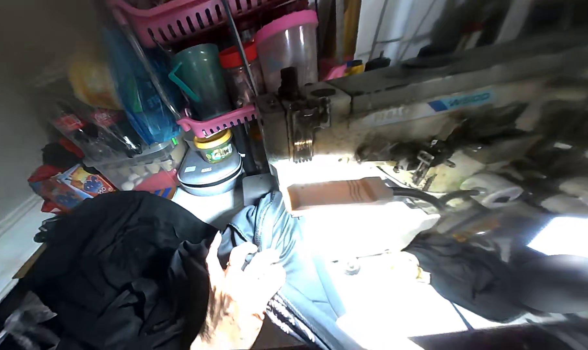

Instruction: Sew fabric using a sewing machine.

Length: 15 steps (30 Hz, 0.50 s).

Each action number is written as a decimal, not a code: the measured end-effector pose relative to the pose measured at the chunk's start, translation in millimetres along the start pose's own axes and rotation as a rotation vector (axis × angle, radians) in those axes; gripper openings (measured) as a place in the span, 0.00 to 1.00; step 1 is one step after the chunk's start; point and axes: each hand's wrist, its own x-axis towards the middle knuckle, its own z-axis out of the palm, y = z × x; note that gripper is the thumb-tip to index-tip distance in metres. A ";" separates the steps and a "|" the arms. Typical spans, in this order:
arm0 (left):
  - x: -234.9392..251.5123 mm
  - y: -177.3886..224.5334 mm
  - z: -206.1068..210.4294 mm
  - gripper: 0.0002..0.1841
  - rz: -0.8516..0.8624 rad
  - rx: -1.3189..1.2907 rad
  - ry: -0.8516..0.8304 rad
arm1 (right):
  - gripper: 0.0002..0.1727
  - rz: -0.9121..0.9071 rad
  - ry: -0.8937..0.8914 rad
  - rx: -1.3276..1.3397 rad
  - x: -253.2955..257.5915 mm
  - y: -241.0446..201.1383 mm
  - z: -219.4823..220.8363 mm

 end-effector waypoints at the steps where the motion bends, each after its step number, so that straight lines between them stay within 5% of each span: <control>1: 3.8 -2.2 -0.1 0.15 0.001 -0.008 -0.013 | 0.17 0.007 0.001 -0.009 4.0 0.1 0.7; 8: 16.7 -16.3 -3.2 0.13 0.171 -0.104 -0.081 | 0.15 0.011 -0.006 0.035 21.3 8.6 0.9; 15: 37.9 -16.1 -3.6 0.21 0.063 0.137 -0.132 | 0.17 0.099 0.029 0.038 42.1 18.4 2.4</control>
